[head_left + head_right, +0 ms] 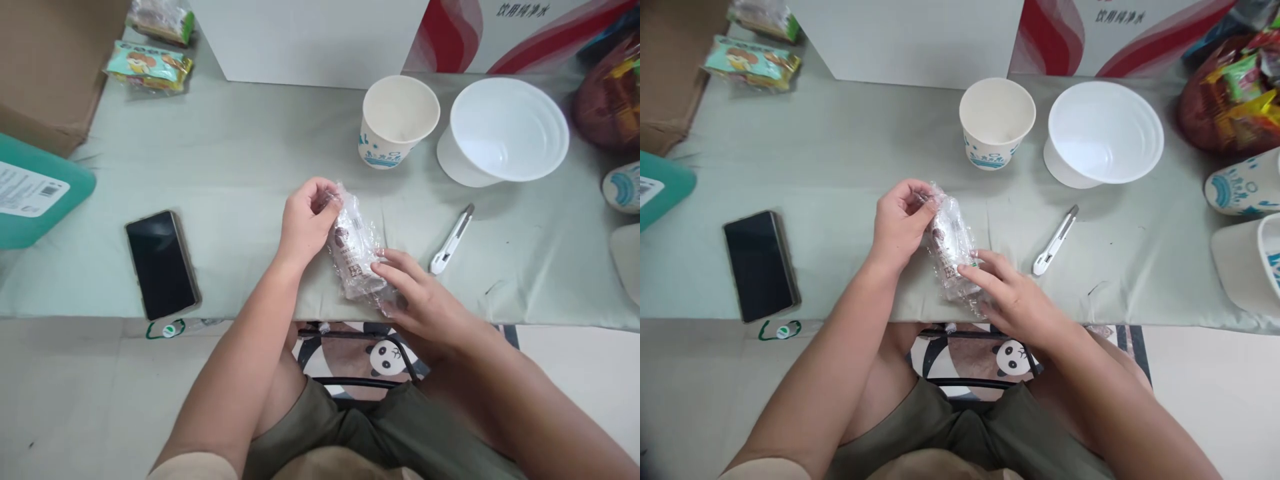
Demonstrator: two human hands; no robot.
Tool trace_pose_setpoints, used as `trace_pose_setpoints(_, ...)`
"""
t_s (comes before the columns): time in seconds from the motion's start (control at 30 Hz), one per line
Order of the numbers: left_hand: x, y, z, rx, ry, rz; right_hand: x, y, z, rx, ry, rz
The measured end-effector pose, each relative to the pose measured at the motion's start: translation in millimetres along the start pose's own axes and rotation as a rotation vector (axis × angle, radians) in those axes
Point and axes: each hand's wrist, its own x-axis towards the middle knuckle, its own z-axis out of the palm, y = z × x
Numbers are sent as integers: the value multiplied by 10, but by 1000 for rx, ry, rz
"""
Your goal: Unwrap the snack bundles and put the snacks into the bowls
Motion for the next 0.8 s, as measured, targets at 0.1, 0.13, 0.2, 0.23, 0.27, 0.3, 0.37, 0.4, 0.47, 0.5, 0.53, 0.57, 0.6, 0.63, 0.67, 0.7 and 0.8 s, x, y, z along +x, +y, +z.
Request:
trace_pose_setpoints(0.1, -12, 8, 12, 35, -9, 2, -9, 26, 38, -42, 37, 4)
trace_pose_setpoints(0.13, -21, 14, 18, 51, -11, 7, -3, 32, 65, -74, 75, 10)
trace_pose_setpoints(0.2, -43, 29, 28, 79, -14, 20, 25, 41, 117, -134, 155, 25)
trace_pose_setpoints(0.23, -55, 37, 31, 90, -18, 25, 45, 47, 136, -155, 179, 25)
trace_pose_setpoints(0.27, -68, 45, 33, 97, -22, 29, 67, 52, 149, -166, 185, 10)
trace_pose_setpoints(0.3, -81, 52, 31, 101, -27, 32, 89, 58, 157, -165, 170, -12)
trace_pose_setpoints(0.37, -106, 60, 20, 98, -41, 44, 130, 67, 164, -144, 120, -69)
trace_pose_setpoints(0.4, -117, 61, 10, 93, -48, 52, 147, 69, 168, -131, 108, -90)
trace_pose_setpoints(0.47, -135, 55, -15, 95, -51, 64, 178, 62, 183, -107, 130, -118)
trace_pose_setpoints(0.5, -143, 50, -28, 103, -47, 65, 194, 53, 195, -98, 152, -132)
trace_pose_setpoints(0.53, -148, 44, -41, 112, -40, 62, 211, 42, 209, -90, 172, -150)
trace_pose_setpoints(0.57, -154, 38, -52, 116, -34, 54, 230, 29, 224, -80, 184, -173)
trace_pose_setpoints(0.6, -158, 34, -60, 109, -30, 44, 250, 15, 238, -66, 192, -202)
trace_pose_setpoints(0.63, -163, 30, -65, 89, -32, 33, 271, 2, 250, -50, 200, -233)
trace_pose_setpoints(0.67, -168, 28, -67, 58, -40, 24, 291, -11, 259, -33, 209, -260)
trace_pose_setpoints(0.7, -173, 28, -66, 23, -50, 12, 310, -22, 264, -16, 222, -281)
trace_pose_setpoints(0.8, -188, 32, -49, -51, -72, -31, 350, -52, 255, 42, 245, -292)
